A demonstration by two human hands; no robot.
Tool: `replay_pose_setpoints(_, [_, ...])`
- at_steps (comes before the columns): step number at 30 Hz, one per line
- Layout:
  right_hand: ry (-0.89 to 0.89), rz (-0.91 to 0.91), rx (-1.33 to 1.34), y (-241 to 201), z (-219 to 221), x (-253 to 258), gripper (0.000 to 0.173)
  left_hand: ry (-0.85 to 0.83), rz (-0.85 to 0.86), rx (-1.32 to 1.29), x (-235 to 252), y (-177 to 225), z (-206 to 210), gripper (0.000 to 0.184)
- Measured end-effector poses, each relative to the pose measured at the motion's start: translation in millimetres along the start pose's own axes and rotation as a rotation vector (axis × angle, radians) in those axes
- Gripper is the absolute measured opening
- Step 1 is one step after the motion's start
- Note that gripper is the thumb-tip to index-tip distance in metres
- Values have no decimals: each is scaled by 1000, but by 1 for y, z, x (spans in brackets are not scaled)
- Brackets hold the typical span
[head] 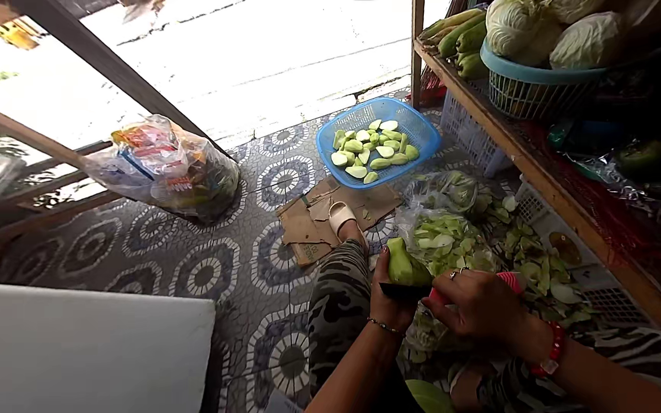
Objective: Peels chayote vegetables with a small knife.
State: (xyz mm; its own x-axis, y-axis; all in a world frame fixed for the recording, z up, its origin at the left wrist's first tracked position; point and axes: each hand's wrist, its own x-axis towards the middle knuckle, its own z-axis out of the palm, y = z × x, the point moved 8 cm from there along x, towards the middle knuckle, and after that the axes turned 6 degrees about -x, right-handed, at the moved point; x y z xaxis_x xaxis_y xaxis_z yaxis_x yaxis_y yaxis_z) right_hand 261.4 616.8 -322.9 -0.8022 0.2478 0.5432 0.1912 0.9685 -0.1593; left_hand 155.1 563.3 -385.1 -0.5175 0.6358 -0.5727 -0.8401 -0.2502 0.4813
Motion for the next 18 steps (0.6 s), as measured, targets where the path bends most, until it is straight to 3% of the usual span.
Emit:
replay_pose_setpoints(5, [-12, 74, 26, 16, 5, -2, 57, 29, 11, 41, 2, 1, 3, 41])
replay_pose_setpoints(9, [-313, 412, 298, 70, 26, -14, 55, 95, -15, 120, 0, 2, -4, 40])
replay_pose_setpoints(11, [-279, 370, 372, 67, 20, -13, 54, 79, -31, 112, 0, 3, -3, 41])
replay_pose_setpoints(15, [-80, 94, 317, 22, 4, -10, 53, -12, 4, 79, 1, 2, 2, 47])
replay_pose_setpoints(18, [-73, 109, 264, 32, 9, -12, 56, -8, -18, 114, 0, 1, 3, 47])
